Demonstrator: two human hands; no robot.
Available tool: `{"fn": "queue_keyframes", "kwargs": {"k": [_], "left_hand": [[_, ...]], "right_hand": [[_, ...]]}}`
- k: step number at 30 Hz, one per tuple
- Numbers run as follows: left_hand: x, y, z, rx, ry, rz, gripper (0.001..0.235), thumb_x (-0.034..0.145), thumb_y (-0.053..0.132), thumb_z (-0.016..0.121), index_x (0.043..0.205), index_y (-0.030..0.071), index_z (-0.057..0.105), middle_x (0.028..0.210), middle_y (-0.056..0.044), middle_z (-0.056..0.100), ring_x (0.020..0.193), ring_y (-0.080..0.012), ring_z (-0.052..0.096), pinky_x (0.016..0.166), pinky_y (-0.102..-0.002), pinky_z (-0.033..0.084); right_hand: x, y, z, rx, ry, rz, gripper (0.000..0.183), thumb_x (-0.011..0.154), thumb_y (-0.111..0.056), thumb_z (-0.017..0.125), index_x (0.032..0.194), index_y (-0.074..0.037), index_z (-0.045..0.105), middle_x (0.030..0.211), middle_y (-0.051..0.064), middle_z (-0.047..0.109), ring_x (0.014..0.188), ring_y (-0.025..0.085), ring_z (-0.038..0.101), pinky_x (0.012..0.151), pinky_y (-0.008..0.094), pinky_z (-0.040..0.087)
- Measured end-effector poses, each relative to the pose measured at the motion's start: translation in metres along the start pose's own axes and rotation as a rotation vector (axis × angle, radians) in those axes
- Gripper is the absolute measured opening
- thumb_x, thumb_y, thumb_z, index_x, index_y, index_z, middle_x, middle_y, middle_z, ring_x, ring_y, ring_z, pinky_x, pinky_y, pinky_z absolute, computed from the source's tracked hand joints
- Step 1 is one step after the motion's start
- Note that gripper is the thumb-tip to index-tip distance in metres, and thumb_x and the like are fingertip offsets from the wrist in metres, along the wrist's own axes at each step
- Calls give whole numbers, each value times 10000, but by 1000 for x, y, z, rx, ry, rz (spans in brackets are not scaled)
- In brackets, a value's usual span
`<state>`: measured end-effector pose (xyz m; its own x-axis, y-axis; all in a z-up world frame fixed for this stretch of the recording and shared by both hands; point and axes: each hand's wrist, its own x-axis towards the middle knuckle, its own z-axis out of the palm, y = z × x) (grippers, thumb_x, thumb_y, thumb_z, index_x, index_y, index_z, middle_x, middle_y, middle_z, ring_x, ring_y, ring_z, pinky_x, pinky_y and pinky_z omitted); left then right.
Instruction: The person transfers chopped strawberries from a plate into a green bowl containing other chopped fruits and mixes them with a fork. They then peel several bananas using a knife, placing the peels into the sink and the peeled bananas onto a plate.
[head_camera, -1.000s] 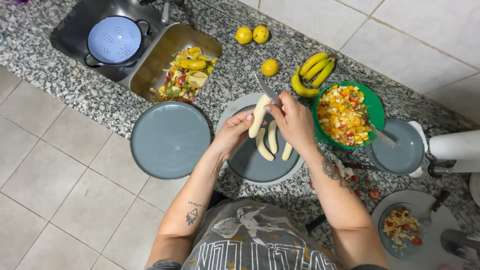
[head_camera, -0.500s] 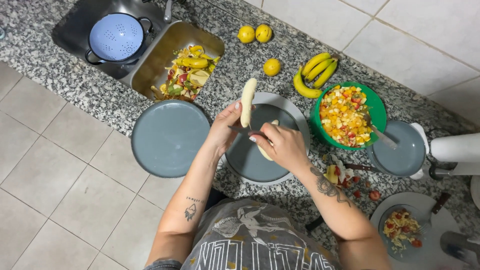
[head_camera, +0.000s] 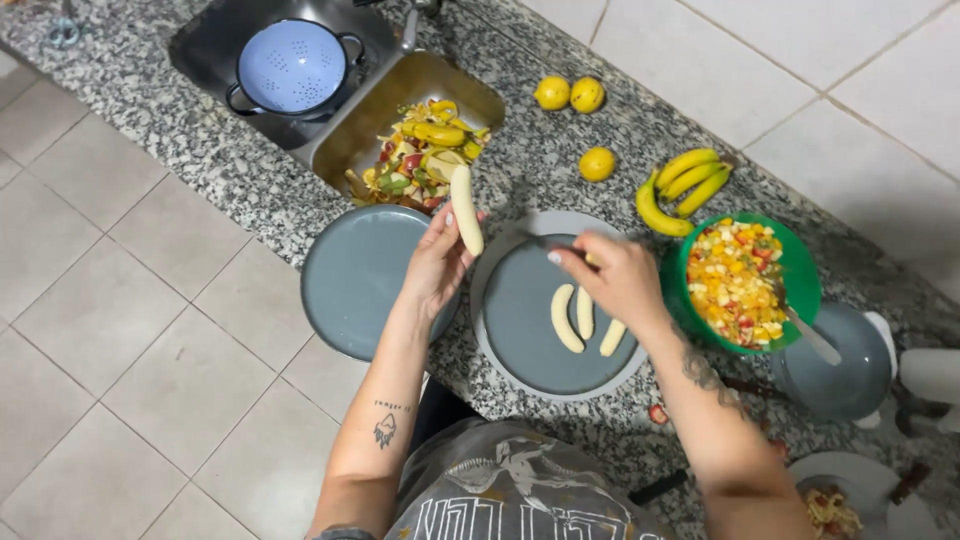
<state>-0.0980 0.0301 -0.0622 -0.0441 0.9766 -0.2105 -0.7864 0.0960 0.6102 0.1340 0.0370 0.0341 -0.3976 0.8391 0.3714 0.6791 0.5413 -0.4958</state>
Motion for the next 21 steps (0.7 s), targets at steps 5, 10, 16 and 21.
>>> {"fn": "queue_keyframes", "kwargs": {"k": [5, 10, 16, 21], "left_hand": [[-4, 3, -30, -152, 10, -25, 358, 955, 154, 488, 1302, 67, 491, 1083, -195, 641, 885, -230, 684, 805, -349, 582], [-12, 18, -39, -183, -27, -72, 557, 894, 126, 560, 1413, 102, 359, 1140, -213, 587, 985, -227, 619, 825, -350, 555], [-22, 29, -51, -131, -14, -70, 485, 935, 159, 495, 1403, 104, 377, 1119, -203, 590, 844, -228, 628, 806, -312, 553], [-25, 27, -58, -132, -34, -72, 497, 934, 178, 505, 1403, 86, 372, 1122, -206, 596, 822, -229, 639, 770, -296, 563]], "right_hand": [[129, -15, 45, -33, 57, -30, 244, 807, -352, 761, 818, -138, 645, 616, 120, 625, 664, 342, 645, 586, 400, 493], [212, -7, 108, -235, -322, 4, 426, 754, 67, 569, 1162, -54, 560, 946, 114, 631, 914, 355, 532, 667, 499, 466], [232, -22, 118, -216, -400, 148, 197, 891, -61, 579, 1083, -22, 605, 865, 134, 629, 754, 260, 626, 667, 381, 559], [233, -10, 124, -156, -211, 152, 193, 810, -36, 671, 992, -81, 627, 805, 121, 647, 728, 278, 634, 604, 445, 539]]}}
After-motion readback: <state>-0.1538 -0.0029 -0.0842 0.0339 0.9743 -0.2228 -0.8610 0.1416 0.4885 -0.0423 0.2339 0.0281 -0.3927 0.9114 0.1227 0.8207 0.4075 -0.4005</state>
